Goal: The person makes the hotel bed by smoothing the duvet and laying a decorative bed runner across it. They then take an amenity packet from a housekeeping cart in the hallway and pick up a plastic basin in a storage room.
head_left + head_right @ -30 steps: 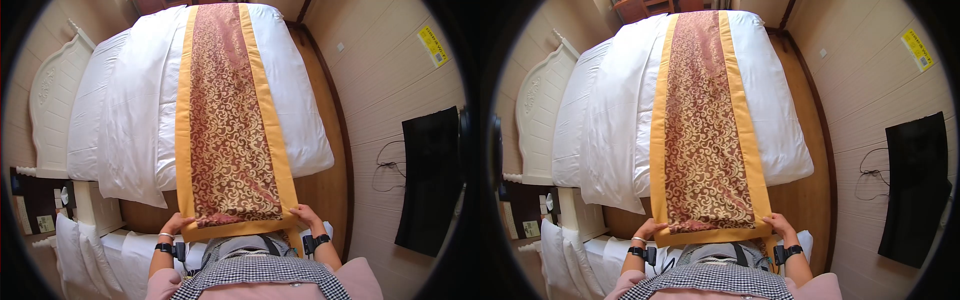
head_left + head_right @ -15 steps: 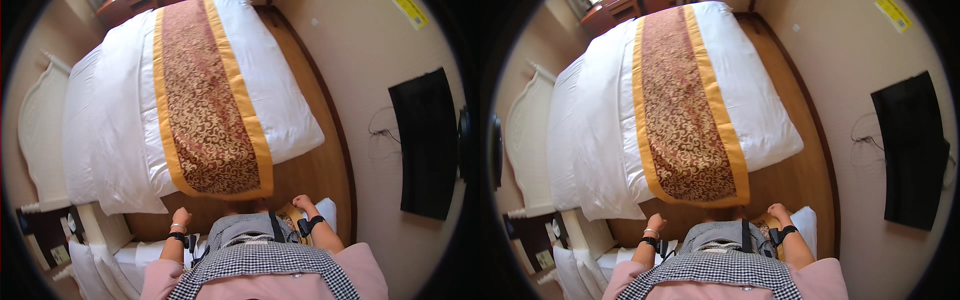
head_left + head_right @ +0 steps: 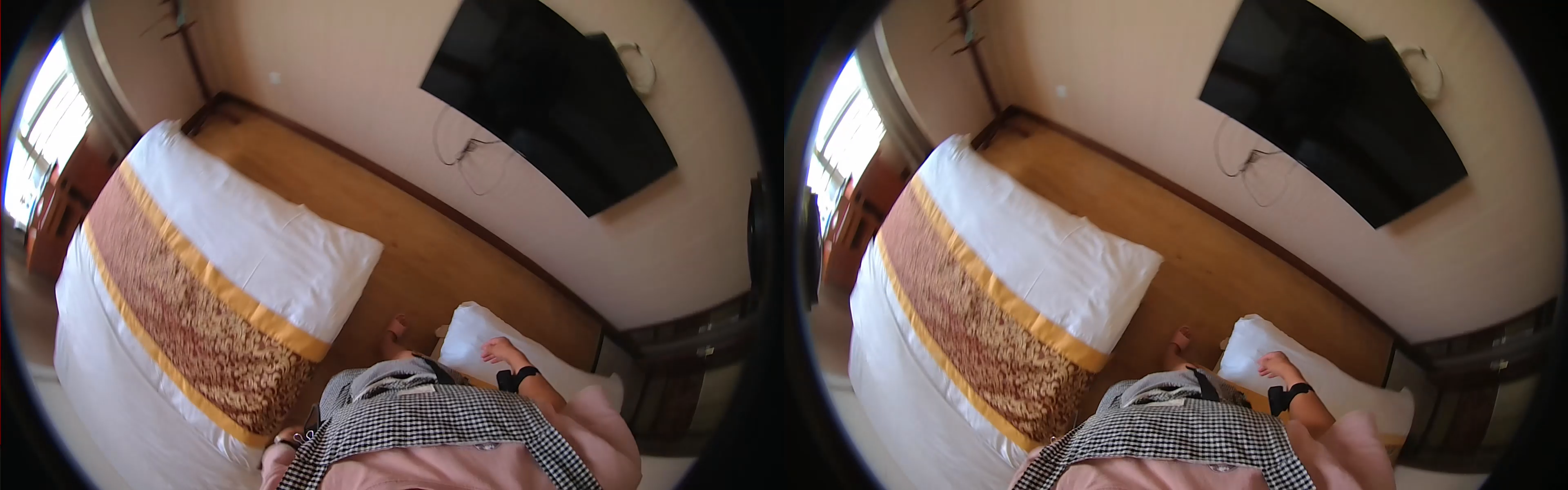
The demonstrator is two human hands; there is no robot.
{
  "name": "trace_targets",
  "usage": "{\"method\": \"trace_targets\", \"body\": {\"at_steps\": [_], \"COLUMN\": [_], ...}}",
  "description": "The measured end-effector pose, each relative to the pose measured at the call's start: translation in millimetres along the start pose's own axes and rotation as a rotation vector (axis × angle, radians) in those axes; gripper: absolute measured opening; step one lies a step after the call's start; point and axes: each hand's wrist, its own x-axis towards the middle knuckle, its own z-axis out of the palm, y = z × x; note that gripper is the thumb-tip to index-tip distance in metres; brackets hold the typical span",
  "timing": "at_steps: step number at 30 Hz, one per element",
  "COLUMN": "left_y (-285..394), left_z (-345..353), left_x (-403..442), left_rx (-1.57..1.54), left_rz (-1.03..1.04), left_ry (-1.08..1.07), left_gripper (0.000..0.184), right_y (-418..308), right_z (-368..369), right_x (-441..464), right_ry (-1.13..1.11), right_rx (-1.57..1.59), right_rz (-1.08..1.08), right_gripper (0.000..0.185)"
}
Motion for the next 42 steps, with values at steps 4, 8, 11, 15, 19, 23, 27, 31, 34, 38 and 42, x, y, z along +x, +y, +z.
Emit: {"method": "trace_targets", "body": {"at_steps": [4,8,11,15,19,23,27,31,34,38,42], "left_y": [26.9,40.7,37.7,60.9,137.6,98.2,17.0,-66.3,-165.0,-177.0,-207.1], "left_z": [-68.4,-156.7,-214.8,-330.4,-348.9,-274.4,-152.0,-12.0,81.8,111.8,126.2], "left_x": [27.3,44.2,60.6,102.2,99.2,85.4,50.1,38.5,94.8,84.5,86.6], "left_rx": [-0.557,-0.858,-1.015,-1.189,-0.927,-0.974,-1.342,-1.072,-1.217,-1.327,-1.326], "left_rz": [-0.082,-0.071,0.032,0.024,0.09,-0.014,-0.175,-0.435,-0.412,-0.69,-0.479], "left_ry": [0.254,0.481,0.599,0.33,0.617,0.593,0.676,0.936,1.154,1.34,1.591], "left_gripper": [0.047,0.04,0.035,0.029,0.04,0.041,0.03,0.019,0.023,0.041,0.044], "right_y": [25.6,-1.9,1.3,6.6,19.9,26.6,24.7,-21.1,-60.6,-83.5,-73.5], "right_z": [-69.6,-119.8,-134.5,-137.1,-126.4,-108.8,-94.5,-70.6,-52.9,-25.0,28.0], "right_x": [19.3,21.4,58.3,65.5,50.8,55.8,113.0,97.4,76.0,77.7,102.1], "right_ry": [0.076,0.225,0.214,0.144,0.158,0.063,-0.236,-0.087,-0.103,-0.049,-0.006], "right_rx": [0.003,0.117,0.396,0.515,0.365,0.2,-0.344,0.132,0.016,-0.024,-0.151], "right_rz": [0.119,0.064,-0.149,-0.18,0.166,0.272,0.095,0.091,0.023,-0.065,-0.201], "right_gripper": [0.021,0.02,0.019,0.025,0.022,0.023,0.026,0.026,0.025,0.021,0.017]}}
